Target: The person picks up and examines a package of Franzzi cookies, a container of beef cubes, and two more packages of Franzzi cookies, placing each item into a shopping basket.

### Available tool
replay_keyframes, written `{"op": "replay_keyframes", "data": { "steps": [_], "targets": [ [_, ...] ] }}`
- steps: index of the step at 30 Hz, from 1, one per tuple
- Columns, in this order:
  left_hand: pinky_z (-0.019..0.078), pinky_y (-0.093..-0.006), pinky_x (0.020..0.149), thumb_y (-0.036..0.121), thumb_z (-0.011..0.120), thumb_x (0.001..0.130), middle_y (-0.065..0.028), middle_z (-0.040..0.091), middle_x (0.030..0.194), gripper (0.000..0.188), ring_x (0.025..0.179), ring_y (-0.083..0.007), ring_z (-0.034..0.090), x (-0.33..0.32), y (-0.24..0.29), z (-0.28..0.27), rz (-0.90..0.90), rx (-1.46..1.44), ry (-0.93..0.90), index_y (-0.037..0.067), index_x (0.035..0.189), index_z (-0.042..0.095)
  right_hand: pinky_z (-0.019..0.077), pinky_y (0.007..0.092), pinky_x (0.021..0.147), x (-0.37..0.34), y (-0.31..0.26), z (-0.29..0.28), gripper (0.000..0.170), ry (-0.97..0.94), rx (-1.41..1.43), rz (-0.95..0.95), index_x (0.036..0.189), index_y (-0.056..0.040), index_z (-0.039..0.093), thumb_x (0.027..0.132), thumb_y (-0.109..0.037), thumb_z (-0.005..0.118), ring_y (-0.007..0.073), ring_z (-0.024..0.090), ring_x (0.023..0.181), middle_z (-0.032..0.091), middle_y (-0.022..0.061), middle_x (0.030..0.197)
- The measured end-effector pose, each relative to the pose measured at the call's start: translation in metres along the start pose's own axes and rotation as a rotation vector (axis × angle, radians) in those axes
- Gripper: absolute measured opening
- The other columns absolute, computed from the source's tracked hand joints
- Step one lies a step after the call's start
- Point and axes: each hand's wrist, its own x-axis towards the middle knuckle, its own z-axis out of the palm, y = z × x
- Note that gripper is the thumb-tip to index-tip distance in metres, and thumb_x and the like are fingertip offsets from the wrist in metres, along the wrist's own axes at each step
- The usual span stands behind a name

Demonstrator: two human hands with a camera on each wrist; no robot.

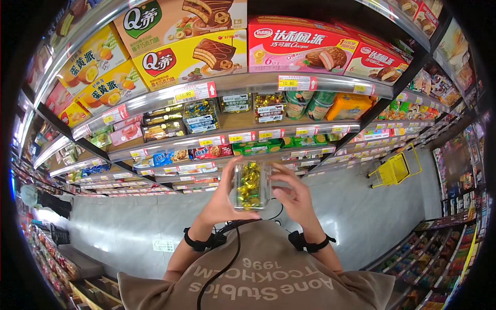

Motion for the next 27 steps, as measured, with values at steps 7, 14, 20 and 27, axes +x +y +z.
{"op": "replay_keyframes", "data": {
  "steps": [7,14,20,27],
  "targets": [
    [0.0310,-0.0596,0.114,0.024,0.094,0.053,-0.0225,0.039,0.140,0.118,0.138,-0.0480,0.035,0.021,0.039,0.030,0.108,0.757,0.118,0.008,0.153,0.032,0.0532,0.0403,0.099,-0.004,0.008,0.006,0.083,-0.216,0.298,0.154,0.153,-0.0059,0.030,0.085,-0.005,0.077,0.0215,0.037,0.142,0.038,0.0084,0.151],
    [0.0307,-0.0589,0.115,0.035,0.095,0.054,-0.0151,0.041,0.146,0.113,0.138,-0.0388,0.040,0.032,0.053,0.002,0.093,0.731,-0.146,0.015,0.151,0.042,0.0490,0.0367,0.102,-0.006,0.016,0.002,0.083,-0.097,0.242,0.227,0.151,-0.0071,0.033,0.082,0.000,0.077,0.0203,0.047,0.133,0.049,0.0075,0.139],
    [0.0453,-0.0396,0.105,0.018,0.093,0.063,-0.0151,0.057,0.137,0.091,0.126,-0.0320,0.056,0.052,0.041,-0.034,0.030,0.518,-0.355,0.007,0.143,0.051,0.0468,0.0401,0.106,-0.010,0.016,-0.017,0.082,-0.218,0.119,0.189,0.150,-0.0093,0.036,0.080,-0.002,0.077,0.0220,0.045,0.135,0.046,0.0078,0.144],
    [0.0512,-0.0383,0.094,0.017,0.090,0.066,-0.0120,0.065,0.120,0.071,0.111,-0.0297,0.064,0.063,0.051,-0.057,0.049,0.639,-0.236,0.007,0.129,0.059,0.0465,0.0416,0.106,-0.009,-0.002,-0.008,0.075,-0.086,-0.039,0.046,0.149,-0.0128,0.039,0.086,-0.009,0.077,0.0242,0.044,0.137,0.039,0.0084,0.153]
  ]
}}
